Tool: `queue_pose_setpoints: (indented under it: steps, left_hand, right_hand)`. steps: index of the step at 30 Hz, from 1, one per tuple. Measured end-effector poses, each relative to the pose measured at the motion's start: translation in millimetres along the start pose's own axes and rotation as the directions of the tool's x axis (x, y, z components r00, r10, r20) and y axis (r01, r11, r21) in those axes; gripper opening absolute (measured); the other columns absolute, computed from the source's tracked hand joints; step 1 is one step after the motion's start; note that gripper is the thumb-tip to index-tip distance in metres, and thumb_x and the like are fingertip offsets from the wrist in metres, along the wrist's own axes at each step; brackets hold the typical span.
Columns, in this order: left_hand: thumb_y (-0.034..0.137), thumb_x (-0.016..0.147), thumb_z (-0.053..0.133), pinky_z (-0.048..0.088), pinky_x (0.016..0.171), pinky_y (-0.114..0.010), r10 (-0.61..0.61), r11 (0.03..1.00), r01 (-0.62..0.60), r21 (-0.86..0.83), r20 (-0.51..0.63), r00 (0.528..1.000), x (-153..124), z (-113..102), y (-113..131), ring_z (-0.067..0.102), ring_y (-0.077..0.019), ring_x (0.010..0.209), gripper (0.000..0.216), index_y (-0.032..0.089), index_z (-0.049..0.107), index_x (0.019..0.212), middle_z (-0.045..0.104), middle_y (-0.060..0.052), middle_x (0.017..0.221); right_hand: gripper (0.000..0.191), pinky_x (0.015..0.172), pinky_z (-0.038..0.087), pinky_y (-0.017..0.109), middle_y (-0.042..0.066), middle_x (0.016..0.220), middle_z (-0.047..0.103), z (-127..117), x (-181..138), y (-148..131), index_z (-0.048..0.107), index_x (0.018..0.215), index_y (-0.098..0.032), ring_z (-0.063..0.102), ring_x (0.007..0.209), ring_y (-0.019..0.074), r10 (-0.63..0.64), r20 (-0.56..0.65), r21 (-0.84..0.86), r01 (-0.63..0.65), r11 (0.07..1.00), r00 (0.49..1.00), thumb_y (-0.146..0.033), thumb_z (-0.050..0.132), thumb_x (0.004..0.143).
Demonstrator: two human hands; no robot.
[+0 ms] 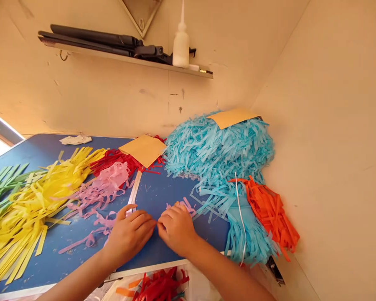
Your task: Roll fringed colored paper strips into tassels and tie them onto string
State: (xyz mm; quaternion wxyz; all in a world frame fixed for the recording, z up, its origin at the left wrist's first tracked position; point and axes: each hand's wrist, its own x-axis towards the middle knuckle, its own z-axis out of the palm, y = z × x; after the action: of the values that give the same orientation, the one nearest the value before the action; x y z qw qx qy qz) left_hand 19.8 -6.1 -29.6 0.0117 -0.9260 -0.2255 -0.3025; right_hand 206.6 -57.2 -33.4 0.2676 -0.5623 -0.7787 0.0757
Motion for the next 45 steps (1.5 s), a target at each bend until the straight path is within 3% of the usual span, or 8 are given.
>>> queue_pose_setpoints:
  steps: [5, 9, 14, 21, 29, 34, 41, 45]
  left_hand:
    - [0.014, 0.092, 0.054, 0.034, 0.104, -0.043, 0.136, 0.982, -0.149, -0.119, -0.114, 0.984, -4, -55, 29, 0.065, -0.0146, 0.08, 0.018, 0.025, 0.067, 0.097, 0.074, 0.002, 0.086]
    - [0.014, 0.094, 0.053, 0.044, 0.093, -0.035, 0.011, 0.962, -0.071, -0.264, -0.222, 0.975, -4, -65, 54, 0.065, -0.0113, 0.071, 0.016, 0.023, 0.065, 0.098, 0.073, 0.002, 0.079]
    - [0.014, 0.095, 0.051, 0.048, 0.089, -0.033, -0.141, 0.949, 0.047, -0.312, -0.286, 0.948, -7, -49, 72, 0.064, -0.0095, 0.065, 0.015, 0.022, 0.064, 0.095, 0.072, 0.003, 0.075]
    - [0.018, 0.091, 0.055, 0.054, 0.086, -0.032, -0.459, 0.818, 0.365, -0.444, -0.123, 0.88, -11, -23, 84, 0.068, -0.0128, 0.067, 0.016, 0.023, 0.067, 0.082, 0.074, 0.003, 0.075]
    - [0.018, 0.087, 0.058, 0.057, 0.079, -0.028, -0.634, 0.599, 0.493, -0.631, 0.003, 0.773, -15, -20, 104, 0.07, -0.0154, 0.072, 0.017, 0.024, 0.073, 0.081, 0.076, 0.0, 0.076]
    - [0.02, 0.088, 0.059, 0.055, 0.082, -0.027, -0.656, 0.511, 0.48, -0.713, 0.036, 0.754, -15, -19, 108, 0.07, -0.013, 0.069, 0.016, 0.025, 0.073, 0.082, 0.075, 0.003, 0.073]
    - [0.011, 0.086, 0.058, 0.047, 0.098, -0.037, -0.515, 0.741, 0.324, -0.587, -0.189, 0.836, -24, -11, 96, 0.069, -0.0153, 0.081, 0.019, 0.023, 0.068, 0.096, 0.075, -0.001, 0.087]
    - [0.014, 0.087, 0.057, 0.045, 0.099, -0.034, -0.595, 0.655, 0.36, -0.664, -0.158, 0.788, -31, -13, 83, 0.068, -0.0155, 0.083, 0.018, 0.025, 0.068, 0.095, 0.074, -0.001, 0.088]
  right_hand:
    - [0.018, 0.076, 0.045, 0.028, 0.001, 0.086, 0.073, -57, -14, -41, 0.075, 0.088, -0.023, 0.064, 0.08, 0.0161, 0.11, 0.305, 0.685, -0.298, 0.664, 0.946, -0.036, 0.063, 0.087]
    - [0.029, 0.06, 0.04, 0.025, -0.001, 0.067, 0.066, -62, -22, -44, 0.075, 0.073, -0.018, 0.054, 0.06, 0.0123, 0.237, 0.463, 0.791, -0.518, 0.324, 0.854, -0.046, 0.08, 0.067]
    - [0.028, 0.051, 0.034, 0.023, -0.003, 0.056, 0.057, -42, -40, -43, 0.072, 0.068, -0.016, 0.047, 0.05, 0.0102, 0.285, 0.478, 0.832, -0.532, 0.158, 0.831, -0.043, 0.08, 0.068]
    - [0.03, 0.06, 0.04, 0.023, -0.002, 0.061, 0.057, -18, -57, -48, 0.065, 0.062, -0.017, 0.048, 0.061, 0.0122, 0.559, 0.149, 0.843, -0.4, 0.359, 0.816, -0.041, 0.071, 0.077]
    - [0.022, 0.068, 0.046, 0.025, 0.0, 0.078, 0.059, -3, -70, -53, 0.065, 0.081, -0.021, 0.055, 0.072, 0.0155, 0.656, 0.044, 0.873, -0.349, 0.342, 0.753, -0.042, 0.07, 0.08]
    - [0.018, 0.068, 0.046, 0.024, 0.001, 0.079, 0.057, -4, -72, -51, 0.063, 0.073, -0.021, 0.055, 0.075, 0.0154, 0.572, -0.185, 0.771, -0.243, 0.589, 0.799, -0.033, 0.064, 0.087]
    - [0.012, 0.064, 0.045, 0.023, -0.001, 0.073, 0.057, -1, -59, -73, 0.061, 0.081, -0.022, 0.055, 0.069, 0.0136, 0.291, -0.512, 0.502, 0.007, 0.865, 0.808, -0.012, 0.057, 0.087]
    - [0.012, 0.064, 0.047, 0.025, -0.001, 0.072, 0.058, -1, -38, -67, 0.06, 0.079, -0.022, 0.056, 0.068, 0.0139, 0.257, -0.41, 0.545, 0.009, 0.839, 0.875, -0.015, 0.056, 0.088]
